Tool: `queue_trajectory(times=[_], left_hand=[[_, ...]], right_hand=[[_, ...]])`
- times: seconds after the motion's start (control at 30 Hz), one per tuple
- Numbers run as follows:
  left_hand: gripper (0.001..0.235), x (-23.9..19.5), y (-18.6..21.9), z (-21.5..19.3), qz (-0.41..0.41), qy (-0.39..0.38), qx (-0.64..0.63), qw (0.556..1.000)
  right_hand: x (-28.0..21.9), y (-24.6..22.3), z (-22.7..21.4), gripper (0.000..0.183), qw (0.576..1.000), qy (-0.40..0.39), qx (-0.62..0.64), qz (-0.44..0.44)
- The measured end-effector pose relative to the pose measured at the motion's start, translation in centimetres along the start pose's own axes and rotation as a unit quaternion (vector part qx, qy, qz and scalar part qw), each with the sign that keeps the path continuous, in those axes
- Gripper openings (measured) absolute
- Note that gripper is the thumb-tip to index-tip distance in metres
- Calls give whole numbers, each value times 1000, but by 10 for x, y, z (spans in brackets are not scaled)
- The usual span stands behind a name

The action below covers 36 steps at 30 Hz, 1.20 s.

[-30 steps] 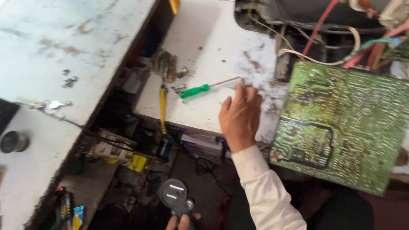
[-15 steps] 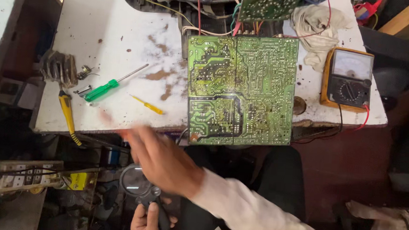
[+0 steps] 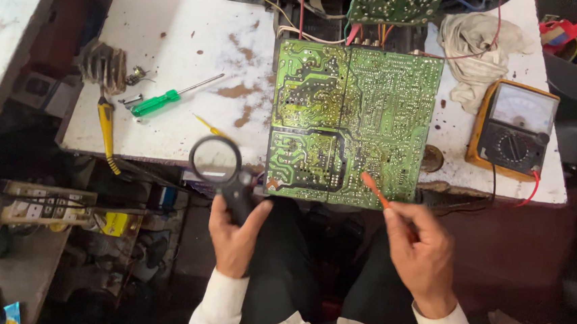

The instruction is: The person uses a magnifying glass and a yellow probe to inspect and test points on a green circuit board resting on their lap. They move the magnifier and probe across different areas of the board, occasionally adjusting the probe's contact points.

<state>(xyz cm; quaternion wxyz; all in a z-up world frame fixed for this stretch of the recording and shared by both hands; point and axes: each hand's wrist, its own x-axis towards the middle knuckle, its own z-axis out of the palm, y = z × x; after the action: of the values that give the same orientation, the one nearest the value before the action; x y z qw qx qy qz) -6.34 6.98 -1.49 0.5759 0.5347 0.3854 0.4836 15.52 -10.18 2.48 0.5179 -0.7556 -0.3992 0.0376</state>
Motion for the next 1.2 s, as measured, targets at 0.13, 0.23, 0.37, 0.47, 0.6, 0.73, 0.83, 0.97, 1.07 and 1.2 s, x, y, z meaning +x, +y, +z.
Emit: queue_trajectory(times=[0.13,0.23,0.37,0.47,0.6,0.73,0.83,0.97,1.07,1.2], left_hand=[[41,19,8,22,13,-38,-70,997],[45,19,4,27,2,-54,-64,996],[49,25,-7,29,40,-73,-84,993],[47,22,-18,25,31,-73,-90,993],[48,25,-22,25,14,-70,-97,993],[44,19,-27,23,33,-63,-73,995],[48,22,-27,25,34,-70,-85,993],[46,18,-31,25,32,-64,-98,993],[49,22,-29,27,44,-59,-84,994],[42,17,-32,26,34,-49,-83,995]], right_hand=[[18,9,-8,24,991,24,-121,42],[21,8,-9,30,995,0,-102,-20],[27,-2,-7,32,992,-21,-103,-63],[34,-6,-11,25,994,-30,-88,-51],[41,-3,-10,27,982,-40,-129,-130],[31,-2,-4,32,982,-67,-137,-109],[35,-7,-5,32,983,-45,-122,-128],[35,-12,-6,25,985,7,-117,-124],[35,-14,-2,34,975,-29,-158,-153],[40,-1,-10,36,985,40,-163,-48]])
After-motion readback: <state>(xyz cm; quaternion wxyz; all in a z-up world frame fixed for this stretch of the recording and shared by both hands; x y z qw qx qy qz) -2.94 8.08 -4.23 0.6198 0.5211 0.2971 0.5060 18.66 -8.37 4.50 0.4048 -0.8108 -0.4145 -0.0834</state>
